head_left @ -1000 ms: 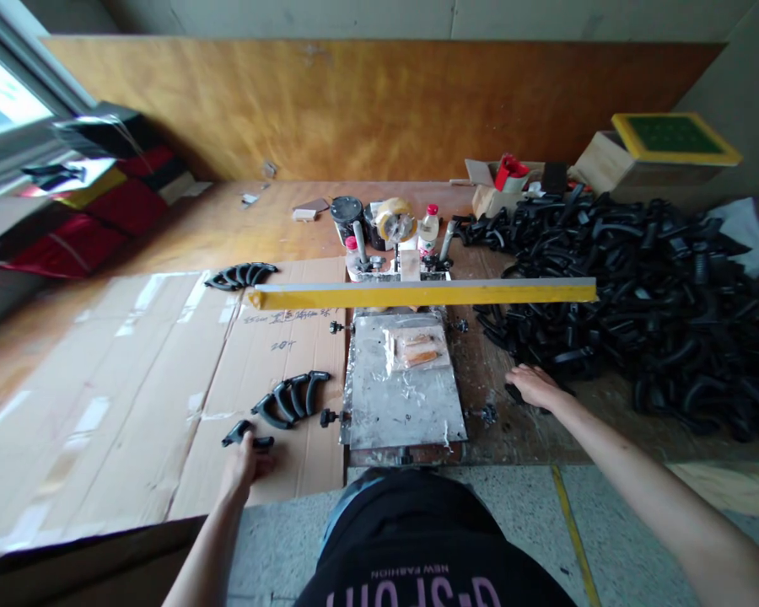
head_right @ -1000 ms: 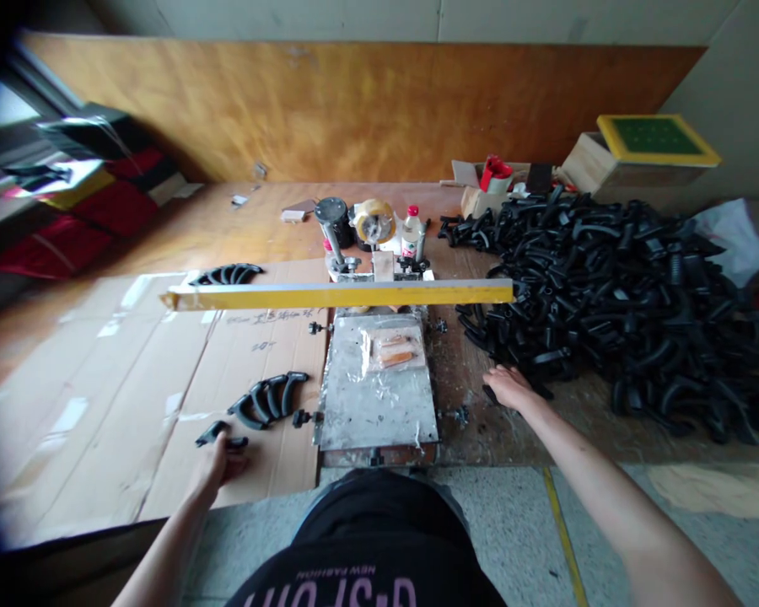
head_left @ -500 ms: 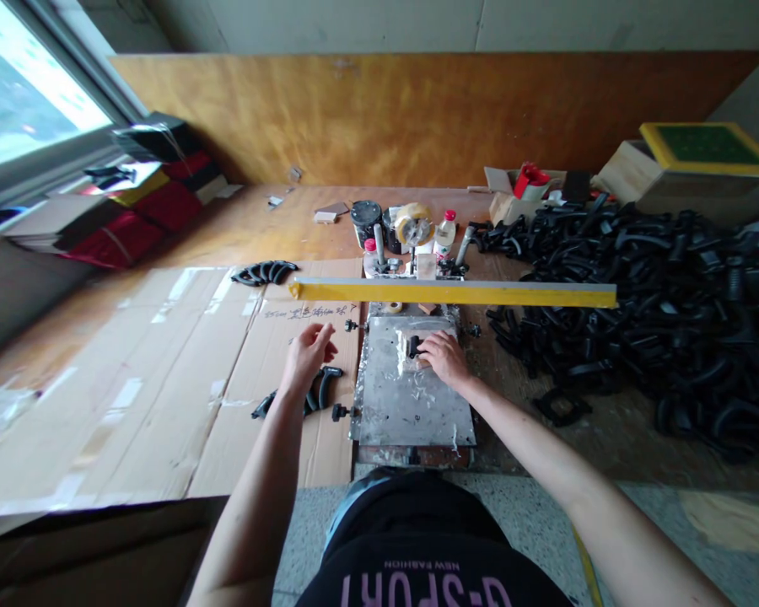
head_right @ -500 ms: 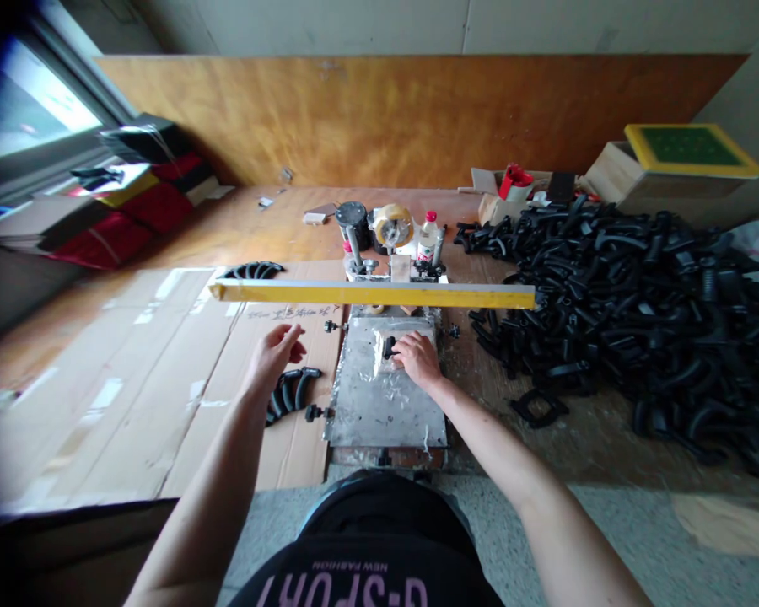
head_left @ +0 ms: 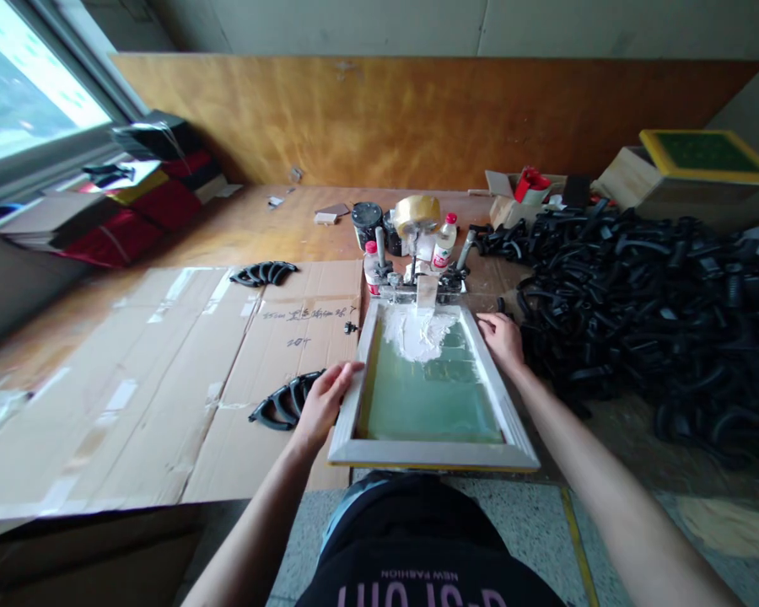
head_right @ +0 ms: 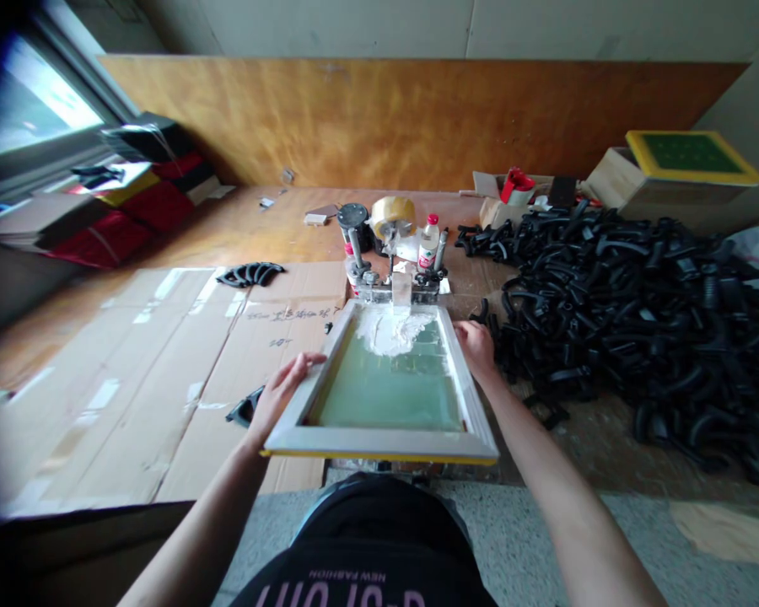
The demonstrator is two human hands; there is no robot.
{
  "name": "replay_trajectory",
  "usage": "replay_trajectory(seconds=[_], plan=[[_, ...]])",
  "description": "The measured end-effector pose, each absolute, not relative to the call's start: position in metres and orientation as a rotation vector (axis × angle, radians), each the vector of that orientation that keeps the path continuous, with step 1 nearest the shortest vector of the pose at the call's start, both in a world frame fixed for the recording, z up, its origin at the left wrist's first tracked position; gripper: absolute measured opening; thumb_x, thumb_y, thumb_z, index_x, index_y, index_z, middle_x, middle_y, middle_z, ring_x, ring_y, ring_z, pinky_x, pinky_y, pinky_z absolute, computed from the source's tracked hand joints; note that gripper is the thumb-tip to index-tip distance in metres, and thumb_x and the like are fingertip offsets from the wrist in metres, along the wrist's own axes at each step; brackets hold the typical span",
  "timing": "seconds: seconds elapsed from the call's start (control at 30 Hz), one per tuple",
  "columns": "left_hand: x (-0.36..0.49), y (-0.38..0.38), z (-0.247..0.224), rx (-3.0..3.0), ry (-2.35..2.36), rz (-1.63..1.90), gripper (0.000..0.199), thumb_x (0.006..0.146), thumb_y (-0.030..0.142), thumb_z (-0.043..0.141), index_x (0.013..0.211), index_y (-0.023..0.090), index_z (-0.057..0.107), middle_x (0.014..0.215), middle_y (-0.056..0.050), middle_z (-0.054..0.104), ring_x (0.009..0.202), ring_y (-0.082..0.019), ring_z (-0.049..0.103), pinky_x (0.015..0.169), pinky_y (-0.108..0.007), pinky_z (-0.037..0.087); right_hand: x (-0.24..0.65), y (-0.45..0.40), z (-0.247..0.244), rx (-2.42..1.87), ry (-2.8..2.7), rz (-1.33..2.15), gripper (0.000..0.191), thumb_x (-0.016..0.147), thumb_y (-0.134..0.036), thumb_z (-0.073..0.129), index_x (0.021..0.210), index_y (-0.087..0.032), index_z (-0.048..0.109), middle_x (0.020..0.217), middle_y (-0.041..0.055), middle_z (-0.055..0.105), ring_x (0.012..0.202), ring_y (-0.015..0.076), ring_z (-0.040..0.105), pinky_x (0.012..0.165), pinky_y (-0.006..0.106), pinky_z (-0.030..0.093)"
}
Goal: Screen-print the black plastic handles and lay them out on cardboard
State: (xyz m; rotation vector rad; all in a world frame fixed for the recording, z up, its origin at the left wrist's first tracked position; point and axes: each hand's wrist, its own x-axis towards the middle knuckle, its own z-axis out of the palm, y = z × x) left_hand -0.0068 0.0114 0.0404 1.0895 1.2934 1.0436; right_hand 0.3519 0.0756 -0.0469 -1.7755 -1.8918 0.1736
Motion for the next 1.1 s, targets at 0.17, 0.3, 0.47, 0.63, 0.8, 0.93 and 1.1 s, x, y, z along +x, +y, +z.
replay_trajectory(seconds=[0.17,0.3,0.47,0.63,0.8,0.93,1.1], plan=[[-0.012,-0.007,-0.032,1.041,1.359,0.867,0.071,0.076,0.052,0.068,0.138,0.021,0.051,0.080,-0.002,0.068,0.068,-0.017,0.061,0.059,-0.024,0.046,0.311,0.121,-0.011,-1.532,-1.936,-0.045,0.055,0.082,-0.026,0.064,0.135,-0.017,0.051,0.135,0.0140,0.051,0.125,0.0294,0.047,0.104,0.045,0.040],[-0.012,-0.004,-0.065,1.114,1.458,0.822,0.071,0.079,0.053,0.064,0.141,0.021,0.049,0.082,-0.002,0.068,0.076,-0.019,0.064,0.068,-0.026,0.049,0.259,0.140,-0.008,-1.557,-2.257,0.031,0.024,0.082,-0.021,0.067,0.106,-0.016,0.063,0.103,0.0120,0.065,0.101,0.0272,0.057,0.089,0.040,0.045],[-0.015,-0.003,-0.073,1.119,1.472,0.818,0.067,0.079,0.054,0.062,0.138,0.022,0.052,0.095,-0.005,0.071,0.091,-0.022,0.067,0.083,-0.031,0.050,0.252,0.102,-0.015,-1.482,-2.531,0.084,0.002,0.085,-0.017,0.061,0.086,-0.016,0.062,0.090,0.0109,0.066,0.092,0.0242,0.056,0.080,0.033,0.043],[-0.013,-0.003,-0.073,1.055,1.434,0.835,0.070,0.078,0.054,0.064,0.138,0.020,0.052,0.100,-0.007,0.071,0.095,-0.023,0.067,0.084,-0.031,0.050,0.271,0.072,0.002,-1.068,-2.796,0.232,0.011,0.081,-0.009,0.058,0.082,-0.019,0.063,0.084,0.0047,0.065,0.089,0.0203,0.057,0.072,0.028,0.040],[-0.012,-0.002,-0.072,1.012,1.423,0.848,0.074,0.076,0.055,0.066,0.137,0.017,0.051,0.099,-0.009,0.071,0.091,-0.022,0.067,0.077,-0.030,0.052,0.265,0.080,0.000,-1.222,-2.614,0.211,0.012,0.085,-0.013,0.056,0.082,-0.020,0.066,0.085,0.0040,0.066,0.089,0.0199,0.057,0.071,0.028,0.041],[-0.013,-0.002,-0.072,0.997,1.418,0.840,0.077,0.076,0.056,0.065,0.140,0.015,0.049,0.089,-0.007,0.071,0.084,-0.021,0.067,0.074,-0.029,0.052,0.261,0.064,-0.020,-1.102,-2.600,0.163,0.024,0.087,-0.008,0.048,0.096,-0.018,0.067,0.097,0.0079,0.067,0.099,0.0215,0.055,0.081,0.031,0.044],[-0.012,-0.004,-0.056,0.965,1.393,0.830,0.077,0.076,0.056,0.067,0.140,0.017,0.048,0.087,-0.006,0.072,0.079,-0.021,0.067,0.069,-0.028,0.051,0.264,0.079,-0.009,-1.133,-2.520,0.248,0.014,0.088,-0.021,0.059,0.099,-0.022,0.068,0.091,0.0044,0.068,0.091,0.0203,0.059,0.080,0.030,0.045]])
